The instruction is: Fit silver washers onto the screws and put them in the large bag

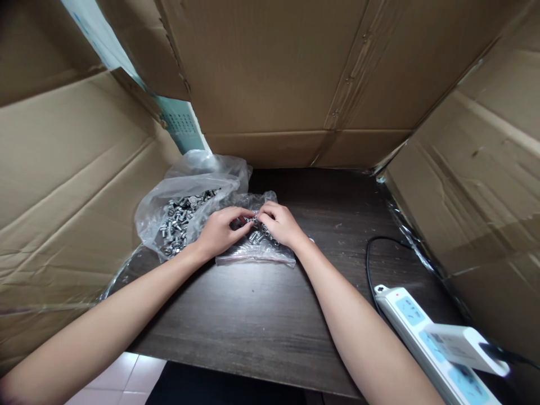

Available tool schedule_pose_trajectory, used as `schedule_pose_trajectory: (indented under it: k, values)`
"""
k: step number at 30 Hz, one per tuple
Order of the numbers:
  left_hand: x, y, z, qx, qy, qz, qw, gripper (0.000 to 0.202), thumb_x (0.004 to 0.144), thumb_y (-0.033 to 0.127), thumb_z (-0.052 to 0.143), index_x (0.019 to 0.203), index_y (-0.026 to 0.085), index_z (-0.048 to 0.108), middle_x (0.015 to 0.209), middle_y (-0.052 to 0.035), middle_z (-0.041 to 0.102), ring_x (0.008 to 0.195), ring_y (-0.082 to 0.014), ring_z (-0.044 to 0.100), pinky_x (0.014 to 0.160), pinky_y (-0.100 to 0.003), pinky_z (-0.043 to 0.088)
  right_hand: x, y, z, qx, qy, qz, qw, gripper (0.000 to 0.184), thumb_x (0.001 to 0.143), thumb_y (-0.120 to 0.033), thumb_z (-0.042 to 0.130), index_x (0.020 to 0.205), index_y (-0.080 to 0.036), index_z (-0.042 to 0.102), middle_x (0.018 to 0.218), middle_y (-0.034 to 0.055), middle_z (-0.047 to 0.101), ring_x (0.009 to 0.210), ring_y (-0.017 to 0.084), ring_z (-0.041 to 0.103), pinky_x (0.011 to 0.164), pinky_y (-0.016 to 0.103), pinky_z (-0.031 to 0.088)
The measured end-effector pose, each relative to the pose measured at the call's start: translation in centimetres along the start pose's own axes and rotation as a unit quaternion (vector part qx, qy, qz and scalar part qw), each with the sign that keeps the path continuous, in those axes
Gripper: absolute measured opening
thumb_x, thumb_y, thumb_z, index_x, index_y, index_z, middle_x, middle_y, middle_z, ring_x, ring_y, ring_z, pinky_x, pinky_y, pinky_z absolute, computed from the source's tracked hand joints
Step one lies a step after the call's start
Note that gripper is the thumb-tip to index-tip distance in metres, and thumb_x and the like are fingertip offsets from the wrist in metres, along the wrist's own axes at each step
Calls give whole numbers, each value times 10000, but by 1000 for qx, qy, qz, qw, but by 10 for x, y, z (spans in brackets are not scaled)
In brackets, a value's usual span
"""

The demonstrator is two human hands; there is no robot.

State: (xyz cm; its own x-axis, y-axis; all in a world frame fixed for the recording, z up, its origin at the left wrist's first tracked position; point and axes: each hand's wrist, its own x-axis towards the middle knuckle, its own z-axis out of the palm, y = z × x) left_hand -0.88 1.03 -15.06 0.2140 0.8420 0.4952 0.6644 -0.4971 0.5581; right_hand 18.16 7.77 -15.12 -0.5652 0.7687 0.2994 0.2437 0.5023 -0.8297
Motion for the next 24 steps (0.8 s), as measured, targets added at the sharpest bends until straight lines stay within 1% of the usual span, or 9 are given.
schedule_pose_trajectory:
  k: [3,6,12,15,18,20,22,24]
  values:
    - [0,0,0,-1,-2,-5,1000,151,912,212,680,1056,202,723,995,-50,758,909,-214,705,827,-348,549,0,2,1,1,3,-2,1000,156,846,-244,573,722,-191,650,818,33,611,809,188,581,751,324,414]
    - [0,1,0,-2,-6,-14,1000,189,908,210,688,1094,203,719,972,-42,756,884,-209,702,799,-338,544,0,3,1,3,17,-8,1000,116,823,-242,594,748,-189,666,835,39,611,808,189,574,722,317,416]
    - [1,3,-2,9,-16,-18,1000,223,926,226,668,1144,202,711,958,-45,749,860,-200,695,789,-327,541,-1,5,2,-18,32,-15,999,60,768,-200,628,801,-187,676,863,33,610,690,152,504,641,292,407]
    - [1,3,-2,5,-12,-12,1000,209,934,227,659,1135,202,712,963,-44,748,858,-199,697,792,-329,544,0,5,2,-18,30,-11,999,74,816,-225,618,780,-188,671,865,42,618,747,169,540,682,303,427]
    - [1,3,-1,0,-4,-4,1000,185,941,225,651,1113,198,713,977,-49,748,876,-203,702,801,-332,549,0,5,3,-11,21,-5,1000,217,902,-293,582,730,-187,661,873,55,621,833,192,581,752,327,439]
    - [1,3,-1,-3,-2,-3,1000,183,944,221,647,1115,196,709,990,-51,749,893,-205,705,813,-336,551,0,3,3,-9,12,-2,1000,282,938,-318,547,715,-185,656,868,55,615,851,195,592,785,337,435]
    - [1,3,-1,-6,-1,-5,1000,191,946,217,646,1127,194,702,996,-50,751,899,-206,708,823,-339,553,0,2,2,-8,10,0,1000,275,944,-321,536,735,-187,656,863,51,610,860,197,593,806,340,429]
    - [1,4,-1,-9,1,-8,1000,202,944,213,649,1140,194,694,1007,-48,753,901,-204,712,831,-340,555,0,1,1,-5,16,1,1000,213,924,-306,549,779,-192,655,871,46,612,877,201,588,808,336,424]
